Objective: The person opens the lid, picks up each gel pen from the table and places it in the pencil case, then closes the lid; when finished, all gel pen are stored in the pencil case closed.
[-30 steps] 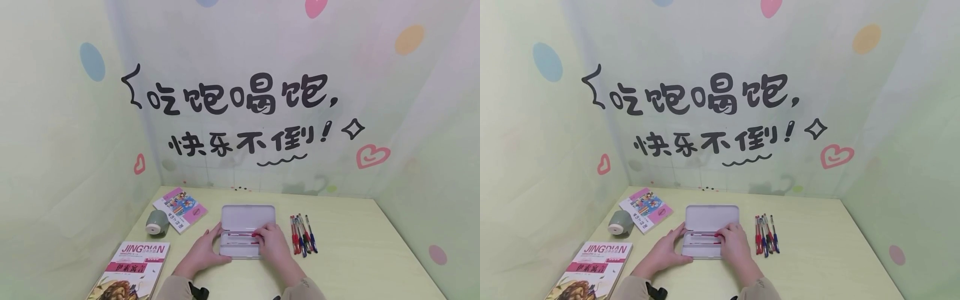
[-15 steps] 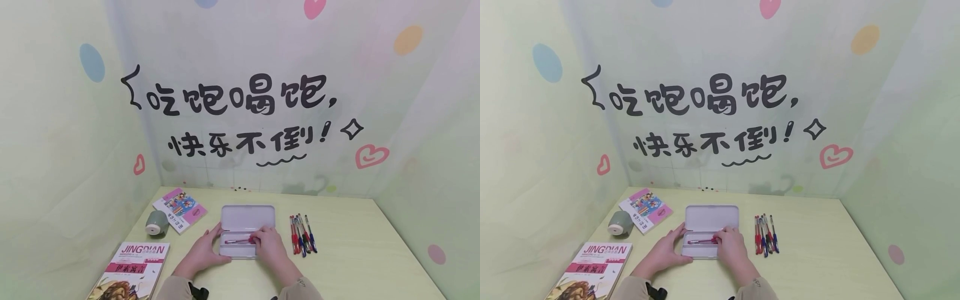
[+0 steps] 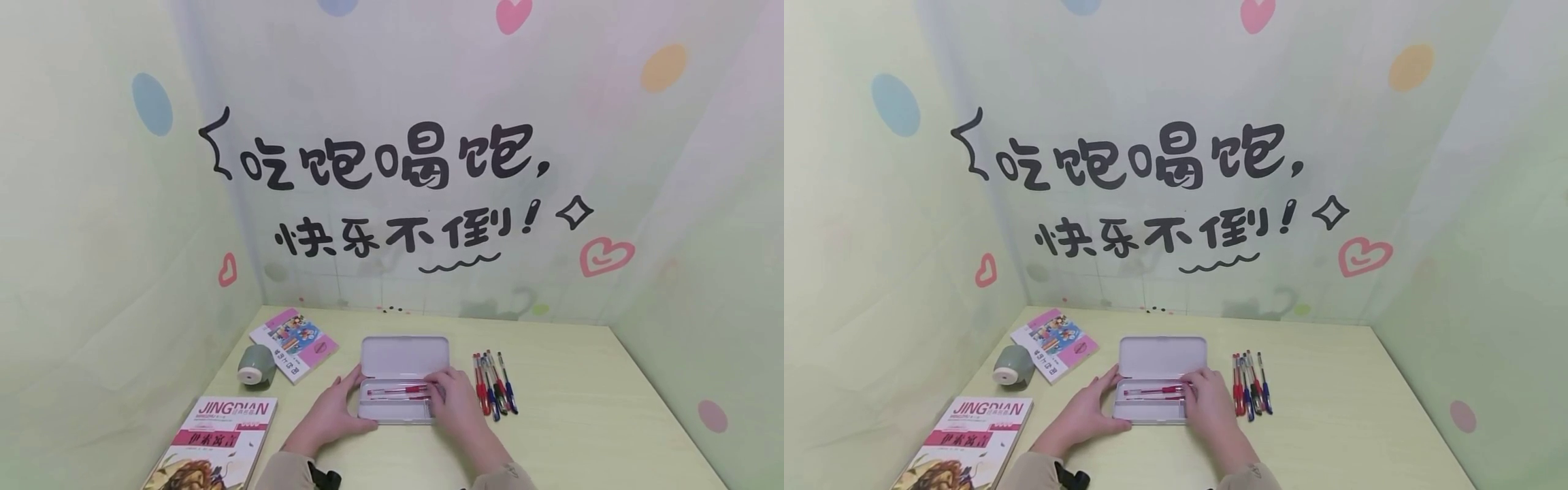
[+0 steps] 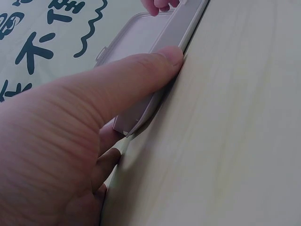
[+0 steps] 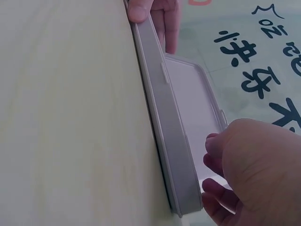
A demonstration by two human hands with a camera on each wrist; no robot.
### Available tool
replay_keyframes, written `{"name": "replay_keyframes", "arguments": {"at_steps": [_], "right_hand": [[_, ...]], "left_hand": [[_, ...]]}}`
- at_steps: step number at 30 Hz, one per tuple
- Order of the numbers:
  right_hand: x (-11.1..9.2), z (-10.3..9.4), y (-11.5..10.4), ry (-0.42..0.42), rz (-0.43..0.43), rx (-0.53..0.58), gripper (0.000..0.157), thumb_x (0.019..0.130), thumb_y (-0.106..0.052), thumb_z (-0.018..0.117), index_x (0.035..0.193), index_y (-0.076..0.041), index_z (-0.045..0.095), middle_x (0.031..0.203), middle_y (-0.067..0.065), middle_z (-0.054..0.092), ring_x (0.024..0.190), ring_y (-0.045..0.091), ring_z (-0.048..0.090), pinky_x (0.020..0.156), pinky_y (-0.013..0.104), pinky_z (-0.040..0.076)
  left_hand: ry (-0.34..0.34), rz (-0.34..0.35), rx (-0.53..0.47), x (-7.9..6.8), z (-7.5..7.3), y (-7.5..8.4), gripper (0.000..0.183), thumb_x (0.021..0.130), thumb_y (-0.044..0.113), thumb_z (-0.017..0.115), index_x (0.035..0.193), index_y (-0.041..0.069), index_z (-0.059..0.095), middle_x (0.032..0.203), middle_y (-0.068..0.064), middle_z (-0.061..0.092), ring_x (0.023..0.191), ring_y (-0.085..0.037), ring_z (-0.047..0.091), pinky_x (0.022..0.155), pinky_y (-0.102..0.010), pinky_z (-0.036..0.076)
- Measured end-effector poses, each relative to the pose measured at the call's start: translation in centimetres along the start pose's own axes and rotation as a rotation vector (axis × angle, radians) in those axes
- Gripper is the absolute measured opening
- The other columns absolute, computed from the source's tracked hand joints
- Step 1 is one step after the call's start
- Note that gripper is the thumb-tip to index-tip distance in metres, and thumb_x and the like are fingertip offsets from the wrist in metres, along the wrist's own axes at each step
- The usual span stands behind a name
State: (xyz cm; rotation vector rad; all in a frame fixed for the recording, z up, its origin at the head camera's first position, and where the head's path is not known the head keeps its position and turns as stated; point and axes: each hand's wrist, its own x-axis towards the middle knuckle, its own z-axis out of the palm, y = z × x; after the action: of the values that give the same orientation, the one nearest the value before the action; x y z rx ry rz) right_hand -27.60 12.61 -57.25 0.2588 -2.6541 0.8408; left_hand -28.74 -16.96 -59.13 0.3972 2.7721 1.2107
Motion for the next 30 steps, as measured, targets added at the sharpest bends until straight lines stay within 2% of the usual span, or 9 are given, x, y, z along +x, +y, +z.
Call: {"name": "replay_keyframes", "arguments": {"at_steps": [7, 10, 16, 21, 25, 30], "right_hand": [[-0.5, -2.2, 2.4, 0.052, 0.092, 0.006, 0.017, 0.103, -0.018, 0.075, 0.119, -0.018, 0.081, 0.122, 0.007, 0.075, 0.119, 0.032, 0.069, 0.105, 0.059, 0.062], [-0.9, -3.2, 3.6, 0.077, 0.136, 0.003, 0.019, 0.104, -0.018, 0.073, 0.122, -0.015, 0.080, 0.125, 0.010, 0.074, 0.118, 0.034, 0.068, 0.102, 0.057, 0.062], [-1.9, -5.3, 6.2, 0.110, 0.240, -0.019, 0.032, 0.105, -0.019, 0.071, 0.135, -0.009, 0.075, 0.134, 0.020, 0.068, 0.121, 0.042, 0.065, 0.101, 0.062, 0.062], [-2.8, -6.8, 7.5, 0.110, 0.310, -0.056, 0.041, 0.106, -0.022, 0.068, 0.141, -0.002, 0.070, 0.139, 0.029, 0.064, 0.123, 0.050, 0.063, 0.100, 0.067, 0.060], [-3.1, -7.2, 8.0, 0.101, 0.354, -0.102, 0.046, 0.106, -0.026, 0.067, 0.142, 0.002, 0.067, 0.140, 0.034, 0.062, 0.121, 0.053, 0.063, 0.097, 0.067, 0.059], [-3.3, -7.3, 8.3, 0.048, 0.405, -0.134, 0.052, 0.105, -0.028, 0.067, 0.144, 0.006, 0.064, 0.141, 0.039, 0.060, 0.120, 0.056, 0.063, 0.097, 0.068, 0.059]], "left_hand": [[-0.002, -0.006, -0.012, 0.2, 0.0, -0.1, 0.139, 0.067, 0.054, 0.102, 0.175, 0.012, 0.027, 0.168, 0.005, 0.057, 0.165, -0.056, 0.027, 0.136, -0.074, 0.021], [-0.003, -0.004, -0.012, 0.2, 0.0, -0.2, 0.139, 0.067, 0.055, 0.102, 0.175, 0.011, 0.027, 0.168, 0.005, 0.057, 0.165, -0.056, 0.028, 0.136, -0.074, 0.021], [0.003, 0.002, -0.002, 0.2, 0.2, -0.2, 0.139, 0.067, 0.055, 0.102, 0.175, 0.012, 0.027, 0.168, 0.003, 0.057, 0.165, -0.057, 0.028, 0.136, -0.074, 0.022], [0.008, 0.000, 0.007, 0.2, 0.2, -0.2, 0.139, 0.067, 0.055, 0.102, 0.176, 0.012, 0.027, 0.168, 0.003, 0.056, 0.163, -0.060, 0.028, 0.133, -0.078, 0.023], [0.007, 0.000, 0.006, 0.1, 0.1, -0.1, 0.139, 0.067, 0.054, 0.102, 0.176, 0.013, 0.027, 0.168, 0.004, 0.056, 0.162, -0.062, 0.028, 0.131, -0.080, 0.024], [0.004, -0.005, 0.001, 0.1, 0.0, 0.0, 0.139, 0.066, 0.053, 0.103, 0.175, 0.012, 0.027, 0.168, 0.004, 0.056, 0.163, -0.061, 0.028, 0.133, -0.078, 0.023]]}}
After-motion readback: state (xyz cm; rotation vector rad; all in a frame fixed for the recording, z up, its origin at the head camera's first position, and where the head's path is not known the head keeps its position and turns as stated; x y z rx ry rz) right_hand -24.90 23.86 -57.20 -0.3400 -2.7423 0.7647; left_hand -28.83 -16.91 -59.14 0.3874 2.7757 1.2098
